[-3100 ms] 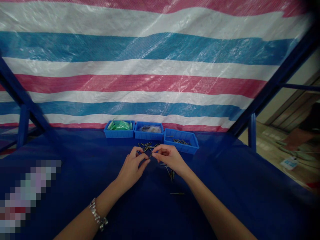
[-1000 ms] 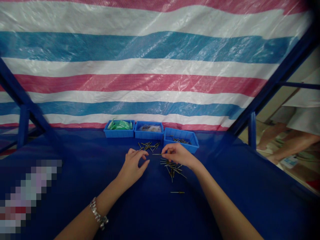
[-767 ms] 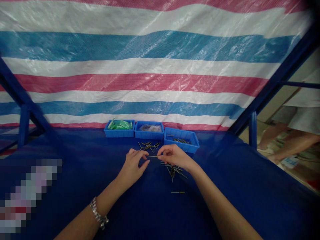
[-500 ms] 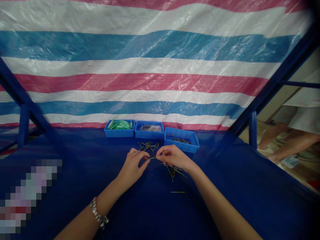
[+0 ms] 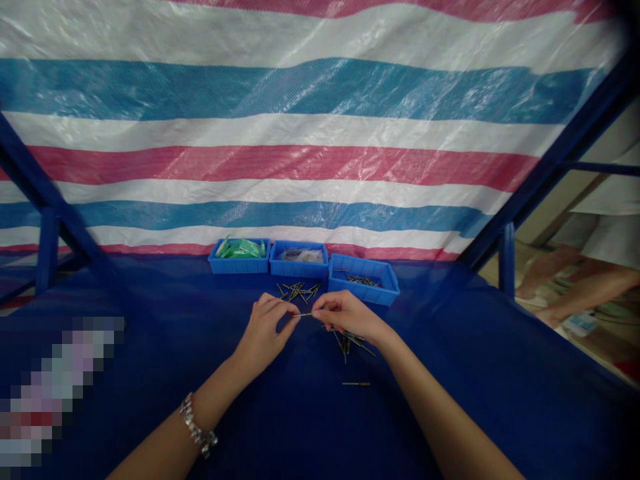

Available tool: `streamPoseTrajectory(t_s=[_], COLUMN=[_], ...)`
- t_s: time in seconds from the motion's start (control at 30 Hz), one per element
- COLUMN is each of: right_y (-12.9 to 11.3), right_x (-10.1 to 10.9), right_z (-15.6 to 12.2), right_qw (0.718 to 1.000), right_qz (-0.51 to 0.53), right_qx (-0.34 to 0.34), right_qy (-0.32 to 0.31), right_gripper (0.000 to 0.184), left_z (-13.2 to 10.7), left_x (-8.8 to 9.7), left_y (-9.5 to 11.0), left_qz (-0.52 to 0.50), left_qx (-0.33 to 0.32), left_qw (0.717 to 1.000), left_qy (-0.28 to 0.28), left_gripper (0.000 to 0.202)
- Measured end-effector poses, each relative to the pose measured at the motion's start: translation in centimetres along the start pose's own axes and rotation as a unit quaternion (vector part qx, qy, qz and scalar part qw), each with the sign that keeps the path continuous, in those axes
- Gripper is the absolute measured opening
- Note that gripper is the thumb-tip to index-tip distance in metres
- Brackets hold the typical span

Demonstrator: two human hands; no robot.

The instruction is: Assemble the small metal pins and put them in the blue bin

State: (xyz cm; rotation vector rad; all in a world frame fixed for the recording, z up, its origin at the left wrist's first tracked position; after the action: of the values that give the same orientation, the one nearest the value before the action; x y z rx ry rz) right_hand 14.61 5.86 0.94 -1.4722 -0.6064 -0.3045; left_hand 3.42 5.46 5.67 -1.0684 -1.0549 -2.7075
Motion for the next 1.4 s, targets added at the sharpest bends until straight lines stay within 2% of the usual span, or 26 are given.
streamPoseTrajectory(t_s=[0.33,0.57,0.87,1.4], right_y=[0.2,-0.3,-1.3,-1.4], right_x=[-0.4,-0.1,-0.8,-1.2], right_z=[0.1,0.0,-0.2,-0.4], right_qw=[1.0,1.0,0.996,0.996], right_qz=[0.007,0.024,0.068,0.054], right_qx=[0.007,0.016,0.045,0.046], right_qy=[-0.02,-0.012,-0.047,-0.059], right_gripper=[0.015,0.015,0.021,0.023], left_z=[0.0,0.1,-0.1,-0.1], left_x=[0.3,0.2,-0.1,-0.5], left_y=[0.1,-0.2,-0.2,-0.4], left_qz=[0.01,0.023,0.032,0.016], left_qx=[-0.002,0.014,0.016,0.02], left_qw=[1.0,1.0,0.999,0.999], left_qy=[0.014,0.004,-0.011,-0.025], left_gripper=[0.005,0.005,0.005,0.005])
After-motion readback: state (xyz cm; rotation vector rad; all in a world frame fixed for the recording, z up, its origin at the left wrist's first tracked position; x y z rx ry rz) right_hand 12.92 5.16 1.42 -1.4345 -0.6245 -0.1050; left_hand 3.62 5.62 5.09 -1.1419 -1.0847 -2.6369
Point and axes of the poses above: each hand's wrist, its own z-axis towards the middle knuckle, its own x-axis out of the back of the hand, y = z × x, the point moved 10 cm from there along z, towards the middle knuckle, and after that the axes turned 14 degrees about -z, right-handed, at the moved point
